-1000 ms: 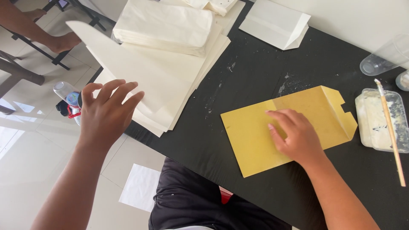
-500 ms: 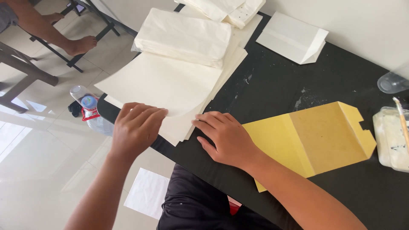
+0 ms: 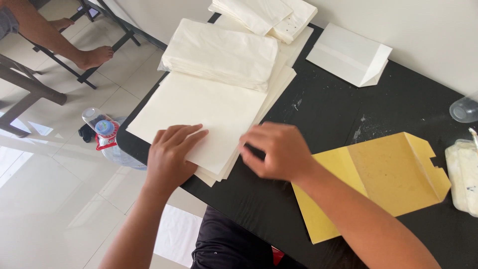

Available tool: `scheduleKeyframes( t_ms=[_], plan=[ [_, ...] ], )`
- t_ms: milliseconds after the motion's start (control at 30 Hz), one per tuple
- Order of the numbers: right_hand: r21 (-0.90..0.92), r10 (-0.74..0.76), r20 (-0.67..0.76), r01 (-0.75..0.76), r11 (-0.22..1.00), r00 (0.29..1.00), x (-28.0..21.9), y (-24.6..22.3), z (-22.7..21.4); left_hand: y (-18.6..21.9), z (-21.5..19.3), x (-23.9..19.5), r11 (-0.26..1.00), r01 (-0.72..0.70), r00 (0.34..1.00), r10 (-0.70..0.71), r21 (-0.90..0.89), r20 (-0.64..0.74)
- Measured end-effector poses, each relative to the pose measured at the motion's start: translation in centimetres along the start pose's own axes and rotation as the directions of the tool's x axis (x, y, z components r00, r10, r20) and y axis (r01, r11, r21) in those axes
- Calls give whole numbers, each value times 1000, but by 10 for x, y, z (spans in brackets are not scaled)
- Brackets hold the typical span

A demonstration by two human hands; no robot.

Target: The person applies glue to the edges of a folded white paper box using a brush, then folds and presses the flaps to seal the box. They place the finished box aside and begin folding a new sheet of white paper over a yellow template.

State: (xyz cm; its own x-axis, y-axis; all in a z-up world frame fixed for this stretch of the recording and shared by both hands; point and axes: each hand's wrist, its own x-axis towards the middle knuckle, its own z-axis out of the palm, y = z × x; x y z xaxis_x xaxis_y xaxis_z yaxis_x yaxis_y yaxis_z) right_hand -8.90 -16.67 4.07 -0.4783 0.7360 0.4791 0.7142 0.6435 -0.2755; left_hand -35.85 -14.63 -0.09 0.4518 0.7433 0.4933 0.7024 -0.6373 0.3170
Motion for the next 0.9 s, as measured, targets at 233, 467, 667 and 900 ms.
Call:
scheduleKeyframes(
  t_ms=[233, 467, 667, 900],
  plan=[
    [-464, 15, -11, -19, 885, 1000, 43, 77, 12, 5, 2, 4, 972, 126, 992, -126, -198, 12],
    [-528, 86, 146, 4, 849, 985, 74, 101, 17, 7, 2, 4, 959, 147, 989, -148, -242, 12],
    [-549, 88, 215, 45, 835, 973, 86, 109, 24, 5, 3, 3, 959, 118, 991, -131, -258, -34],
    [-593, -102, 143, 168, 788, 984, 89, 129, 27, -9, 18, -10, 982, 66, 942, -119, -175, -315]
  ],
)
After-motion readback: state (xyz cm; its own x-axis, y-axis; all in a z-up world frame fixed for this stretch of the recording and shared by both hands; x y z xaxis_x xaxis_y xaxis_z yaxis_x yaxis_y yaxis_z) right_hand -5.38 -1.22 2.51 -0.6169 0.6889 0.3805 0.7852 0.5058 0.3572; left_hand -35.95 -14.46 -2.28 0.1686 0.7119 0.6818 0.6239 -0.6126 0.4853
